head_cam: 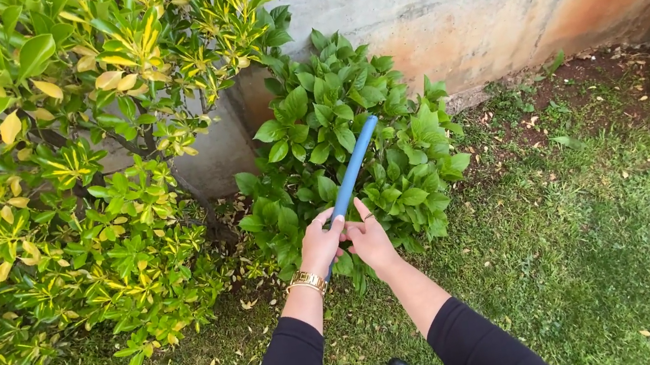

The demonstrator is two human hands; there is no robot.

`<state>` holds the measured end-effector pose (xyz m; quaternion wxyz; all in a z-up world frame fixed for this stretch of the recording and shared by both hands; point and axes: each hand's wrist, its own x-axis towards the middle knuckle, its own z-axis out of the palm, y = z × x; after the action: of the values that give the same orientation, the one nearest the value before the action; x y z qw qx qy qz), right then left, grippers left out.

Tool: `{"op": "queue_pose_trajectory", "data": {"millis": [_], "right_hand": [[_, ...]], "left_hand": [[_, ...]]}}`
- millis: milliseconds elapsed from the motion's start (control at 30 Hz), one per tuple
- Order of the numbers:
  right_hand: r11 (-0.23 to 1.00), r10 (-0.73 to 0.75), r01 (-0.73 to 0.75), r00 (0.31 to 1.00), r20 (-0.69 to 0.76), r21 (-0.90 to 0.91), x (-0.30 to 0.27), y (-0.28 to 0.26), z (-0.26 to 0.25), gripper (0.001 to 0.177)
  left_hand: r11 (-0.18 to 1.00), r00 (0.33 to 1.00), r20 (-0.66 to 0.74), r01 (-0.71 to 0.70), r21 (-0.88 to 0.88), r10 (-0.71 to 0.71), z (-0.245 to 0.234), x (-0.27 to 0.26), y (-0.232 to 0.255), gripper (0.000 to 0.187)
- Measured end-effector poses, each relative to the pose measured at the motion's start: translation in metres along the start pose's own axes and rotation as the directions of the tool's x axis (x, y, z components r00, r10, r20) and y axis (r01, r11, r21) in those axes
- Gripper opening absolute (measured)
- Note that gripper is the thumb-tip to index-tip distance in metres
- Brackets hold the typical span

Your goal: The person holds a blue hose with both hands and moves it along the base of several green bushes next to a concrete wall.

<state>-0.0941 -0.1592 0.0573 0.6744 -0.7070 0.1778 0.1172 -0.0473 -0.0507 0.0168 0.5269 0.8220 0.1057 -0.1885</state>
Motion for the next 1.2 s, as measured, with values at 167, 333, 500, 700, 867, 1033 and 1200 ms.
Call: {"op": "queue_pose_trajectory", "data": {"millis": [167,333,500,700,867,1033,1200], "right_hand": [[0.999,-0.026,0.026,1.0,-0.002,0.024,-0.003,0.014,0.012,0.066],[0.997,-0.051,0.052,0.998,-0.021,0.049,-0.012,0.029,0.026,0.065],[0.995,-0.077,0.08,0.996,-0.036,0.061,-0.015,0.043,0.039,0.065],[0.995,-0.072,0.074,0.997,-0.027,0.074,-0.009,0.073,0.056,0.065],[0.994,-0.072,0.072,0.997,-0.002,0.078,-0.032,0.068,0.074,0.065],[0.996,-0.063,0.062,0.998,0.017,0.066,-0.053,0.064,0.1,0.066],[0.994,-0.061,0.057,0.997,0.048,0.095,-0.06,0.07,0.119,0.065]], "left_hand": [[0.999,0.999,-0.004,-0.039,-0.036,0.039,-0.003,-0.017,-0.006,0.052],[0.998,0.999,-0.008,-0.048,-0.03,0.047,-0.01,-0.03,-0.016,0.051],[0.997,0.997,-0.016,-0.07,-0.034,0.069,-0.021,-0.038,-0.029,0.05],[0.996,0.997,-0.016,-0.077,-0.045,0.076,-0.04,-0.062,-0.039,0.051],[0.994,0.996,-0.034,-0.079,-0.076,0.076,-0.058,-0.083,-0.046,0.051],[0.987,0.995,-0.056,-0.086,-0.137,0.079,-0.078,-0.102,-0.058,0.05],[0.988,0.995,-0.082,-0.074,-0.134,0.063,-0.098,-0.12,-0.066,0.052]]}}
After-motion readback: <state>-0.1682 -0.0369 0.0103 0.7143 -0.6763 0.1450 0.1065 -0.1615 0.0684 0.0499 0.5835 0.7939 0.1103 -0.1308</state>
